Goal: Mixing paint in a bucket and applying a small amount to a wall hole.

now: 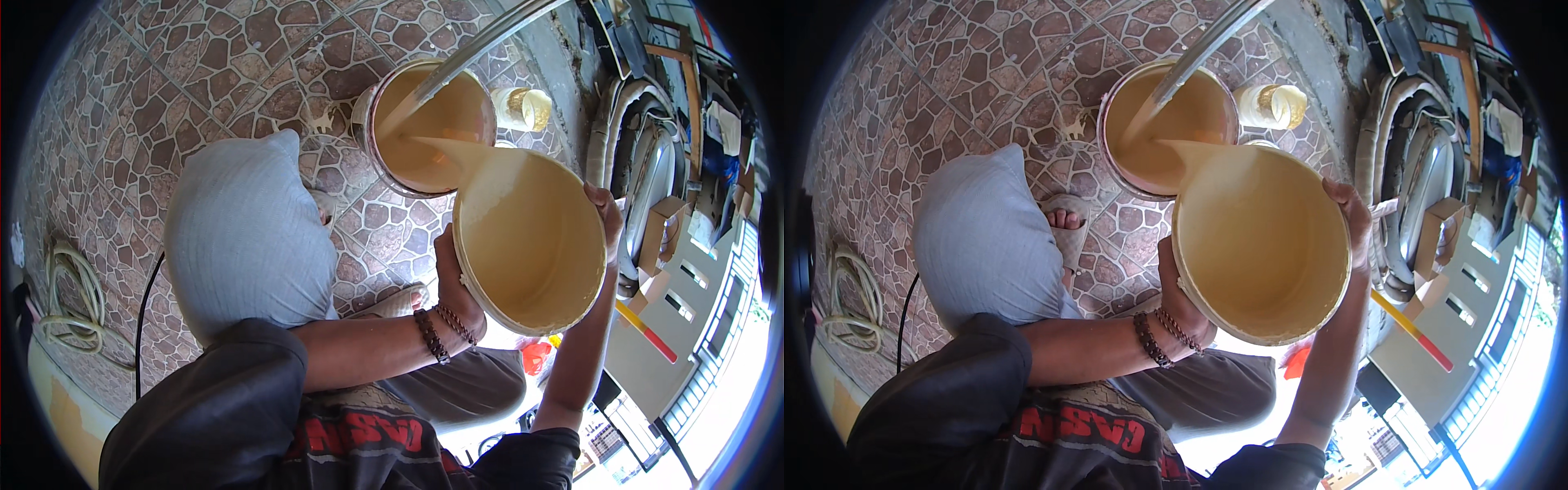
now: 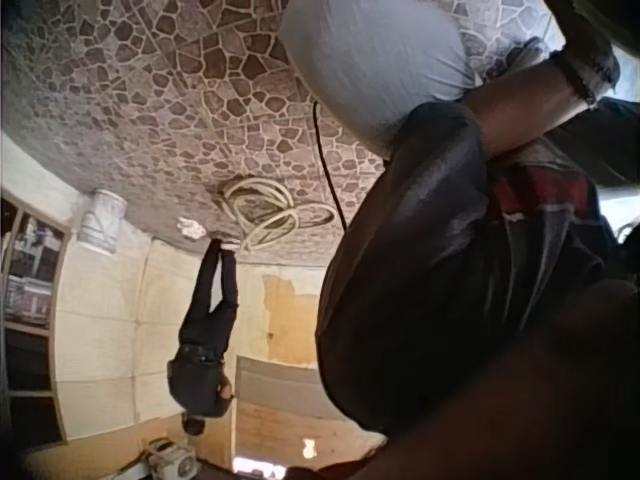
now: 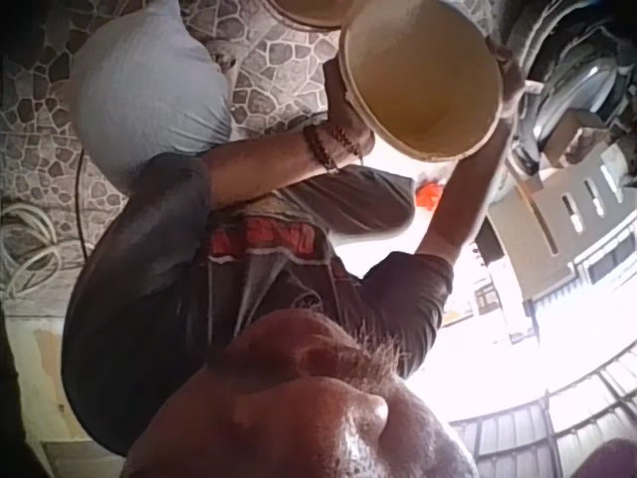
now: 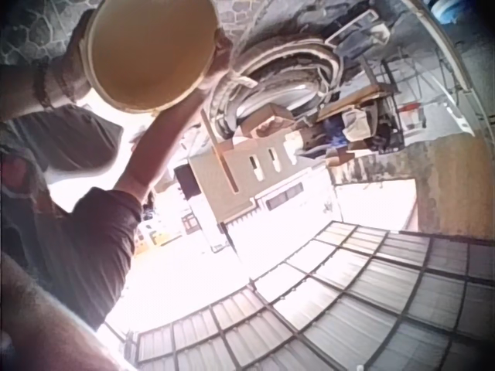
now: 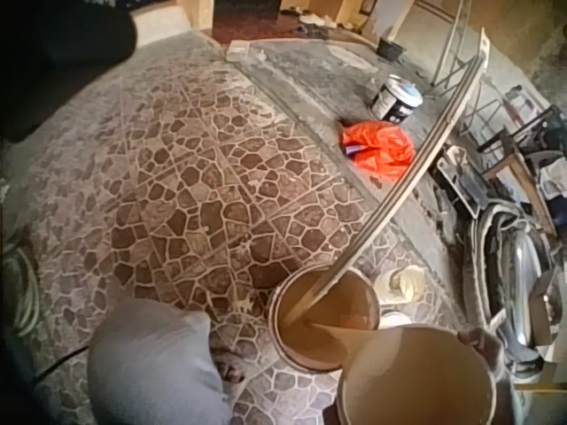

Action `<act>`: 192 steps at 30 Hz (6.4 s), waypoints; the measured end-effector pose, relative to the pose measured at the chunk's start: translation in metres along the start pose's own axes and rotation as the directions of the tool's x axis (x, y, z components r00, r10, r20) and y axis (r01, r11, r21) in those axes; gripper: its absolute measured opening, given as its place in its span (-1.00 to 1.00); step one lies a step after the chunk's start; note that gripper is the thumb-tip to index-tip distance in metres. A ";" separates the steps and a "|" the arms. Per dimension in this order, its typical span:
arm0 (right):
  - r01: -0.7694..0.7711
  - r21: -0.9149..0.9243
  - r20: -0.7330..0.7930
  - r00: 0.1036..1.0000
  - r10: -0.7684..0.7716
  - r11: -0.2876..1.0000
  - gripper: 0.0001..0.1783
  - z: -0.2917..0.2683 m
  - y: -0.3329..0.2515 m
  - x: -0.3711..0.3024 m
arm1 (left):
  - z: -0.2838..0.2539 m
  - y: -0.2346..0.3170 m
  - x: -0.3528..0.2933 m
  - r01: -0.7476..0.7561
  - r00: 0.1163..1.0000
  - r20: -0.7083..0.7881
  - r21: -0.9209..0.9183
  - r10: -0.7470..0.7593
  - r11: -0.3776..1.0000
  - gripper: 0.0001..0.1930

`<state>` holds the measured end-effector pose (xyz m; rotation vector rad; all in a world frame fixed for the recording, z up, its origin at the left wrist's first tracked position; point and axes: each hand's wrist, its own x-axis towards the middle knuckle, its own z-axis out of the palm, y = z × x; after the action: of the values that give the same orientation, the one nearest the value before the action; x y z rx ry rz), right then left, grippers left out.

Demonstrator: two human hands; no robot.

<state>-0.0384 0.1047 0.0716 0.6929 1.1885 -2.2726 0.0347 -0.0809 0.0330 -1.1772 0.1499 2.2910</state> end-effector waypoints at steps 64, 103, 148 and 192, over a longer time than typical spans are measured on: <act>-0.024 -0.104 -0.066 0.998 0.017 0.994 -0.64 0.008 -0.011 0.003 | 0.005 0.004 -0.002 -0.022 0.999 0.044 -0.013 0.022 1.000 -0.67; -0.054 -0.207 -0.099 0.994 0.034 0.977 -0.61 0.005 -0.014 0.008 | 0.009 0.007 0.000 0.012 1.000 0.001 -0.035 -0.012 0.999 -0.66; -0.109 -0.006 -0.108 0.988 0.108 0.994 -0.59 0.002 -0.016 0.013 | 0.006 0.001 0.008 0.066 0.997 -0.044 -0.047 -0.068 0.997 -0.55; 0.021 -0.256 -0.135 0.989 -0.057 0.966 -0.66 -0.017 -0.006 0.010 | -0.004 -0.007 0.014 0.071 0.996 -0.044 -0.087 -0.075 0.994 -0.53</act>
<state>-0.0459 0.1203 0.0609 0.7451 1.5404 -2.0780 0.0344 -0.0706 0.0207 -1.2600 0.0268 2.2261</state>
